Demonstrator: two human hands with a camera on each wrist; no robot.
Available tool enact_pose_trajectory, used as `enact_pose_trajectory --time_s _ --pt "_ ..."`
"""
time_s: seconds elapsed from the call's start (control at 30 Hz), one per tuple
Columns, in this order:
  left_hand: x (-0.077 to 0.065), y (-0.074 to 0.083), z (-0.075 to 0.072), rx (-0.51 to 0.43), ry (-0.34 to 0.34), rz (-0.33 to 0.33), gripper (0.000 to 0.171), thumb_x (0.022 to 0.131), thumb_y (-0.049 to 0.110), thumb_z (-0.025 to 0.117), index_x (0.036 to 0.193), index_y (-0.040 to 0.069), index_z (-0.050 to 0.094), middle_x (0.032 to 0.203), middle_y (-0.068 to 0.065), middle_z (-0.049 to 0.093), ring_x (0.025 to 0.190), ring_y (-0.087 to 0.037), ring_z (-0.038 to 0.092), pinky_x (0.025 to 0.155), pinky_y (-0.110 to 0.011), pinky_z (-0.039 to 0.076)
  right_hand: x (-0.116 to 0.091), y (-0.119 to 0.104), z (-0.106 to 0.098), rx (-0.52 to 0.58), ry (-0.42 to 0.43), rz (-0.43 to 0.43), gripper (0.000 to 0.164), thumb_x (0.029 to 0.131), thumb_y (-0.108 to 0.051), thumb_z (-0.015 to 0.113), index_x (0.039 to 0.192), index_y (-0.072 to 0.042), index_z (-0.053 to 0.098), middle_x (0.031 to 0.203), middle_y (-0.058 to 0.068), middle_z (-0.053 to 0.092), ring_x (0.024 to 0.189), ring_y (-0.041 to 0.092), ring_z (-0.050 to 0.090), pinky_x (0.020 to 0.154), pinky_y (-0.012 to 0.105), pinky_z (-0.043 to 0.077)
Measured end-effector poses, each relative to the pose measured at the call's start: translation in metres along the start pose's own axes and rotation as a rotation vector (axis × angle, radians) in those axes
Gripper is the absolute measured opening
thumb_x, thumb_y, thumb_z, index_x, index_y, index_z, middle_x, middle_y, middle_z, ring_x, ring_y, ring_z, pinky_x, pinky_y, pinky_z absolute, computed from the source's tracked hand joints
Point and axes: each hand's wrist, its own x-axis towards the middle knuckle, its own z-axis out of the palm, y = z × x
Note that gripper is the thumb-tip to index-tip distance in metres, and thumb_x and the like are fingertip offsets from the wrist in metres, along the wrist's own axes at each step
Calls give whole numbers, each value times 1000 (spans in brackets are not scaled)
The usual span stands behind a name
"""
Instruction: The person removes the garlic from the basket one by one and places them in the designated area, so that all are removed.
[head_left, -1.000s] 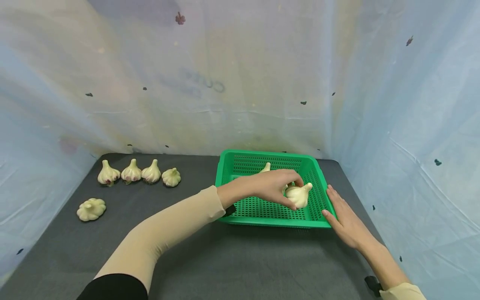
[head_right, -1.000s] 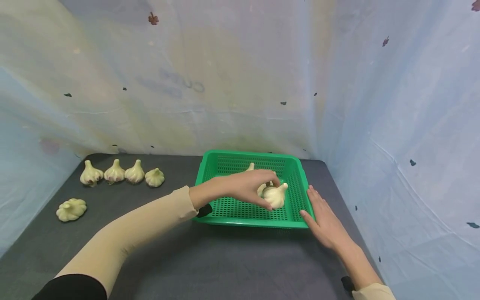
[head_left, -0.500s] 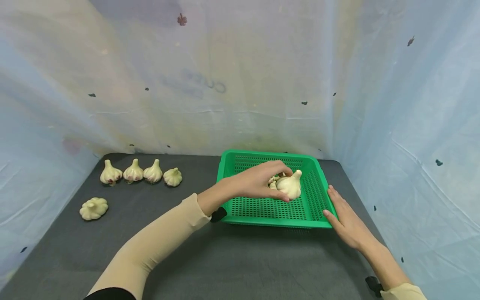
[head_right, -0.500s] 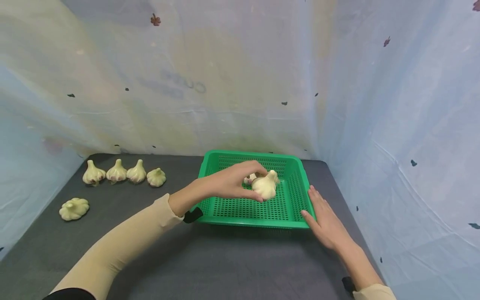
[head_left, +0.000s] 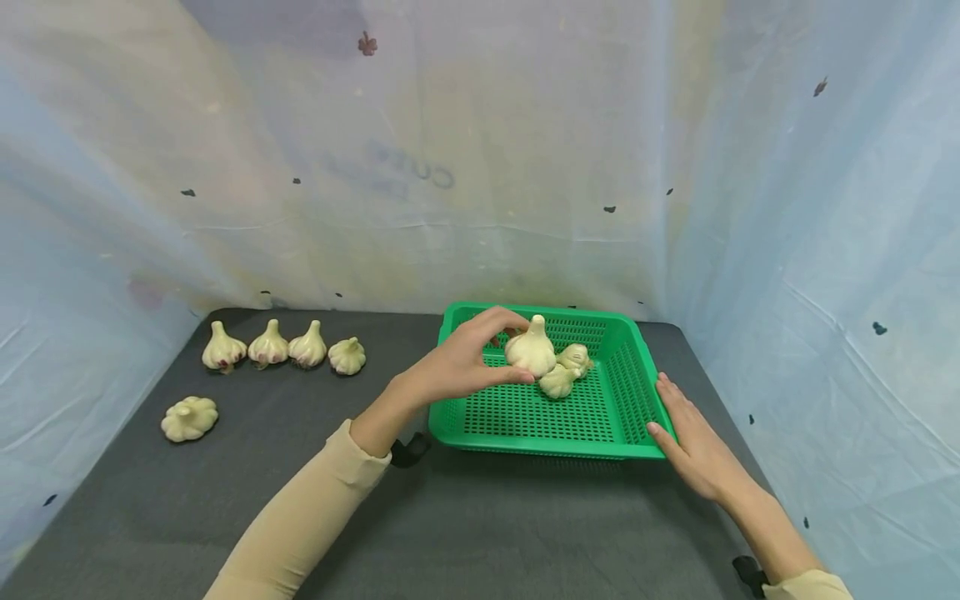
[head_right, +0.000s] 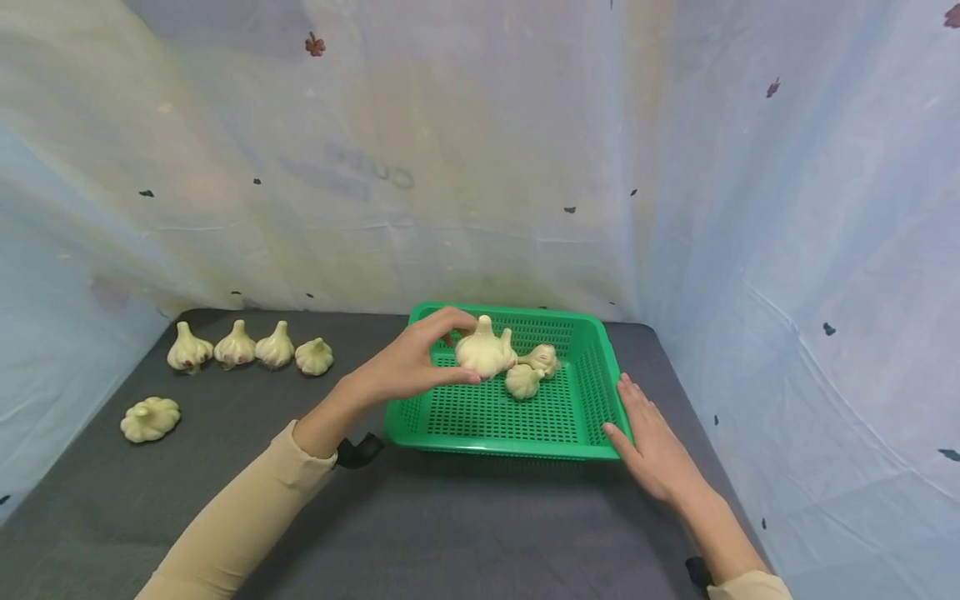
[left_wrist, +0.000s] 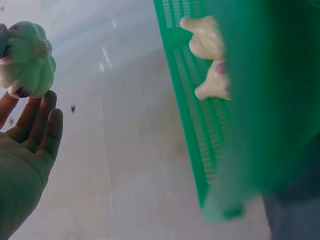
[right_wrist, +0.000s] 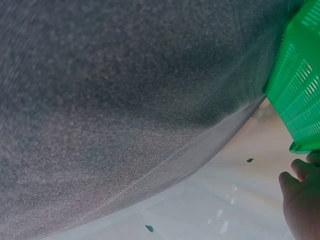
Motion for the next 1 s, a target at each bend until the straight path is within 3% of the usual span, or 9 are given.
enact_pose_trajectory --time_s 0.2,0.33,0.67,0.87,1.0 --pt "-28 -13 -15 28 86 -66 59 90 32 85 140 15 58 134 1 57 116 -15 54 94 -39 51 1 0 0 -8 -3 -7 70 111 -26 51 166 -2 15 173 17 13 160 36 10 129 31 2" --pt "-50 -24 -27 49 131 -110 59 90 28 85 141 15 58 131 0 58 108 -16 54 92 -39 50 1 0 0 -12 -6 1 71 111 -27 50 167 -3 14 173 17 13 159 37 11 130 40 5" --pt "-102 -46 -61 61 256 -204 59 91 20 84 143 13 58 138 -4 57 120 -20 56 95 -47 50 1 0 1 -5 -5 4 71 110 -27 51 167 -4 15 172 18 14 159 37 12 129 43 7" --pt "-132 -51 -82 157 312 -278 59 92 24 83 144 11 57 138 -5 57 116 -20 57 89 -40 51 0 2 1 -2 -1 -6 70 111 -26 50 167 -4 13 174 14 11 161 30 7 127 25 -2" --pt "-150 -51 -96 223 333 -318 61 92 26 83 145 10 56 138 -7 57 111 -20 57 86 -33 50 0 3 0 -5 -2 -10 70 111 -25 49 167 -4 12 174 13 10 161 27 5 126 23 -3"
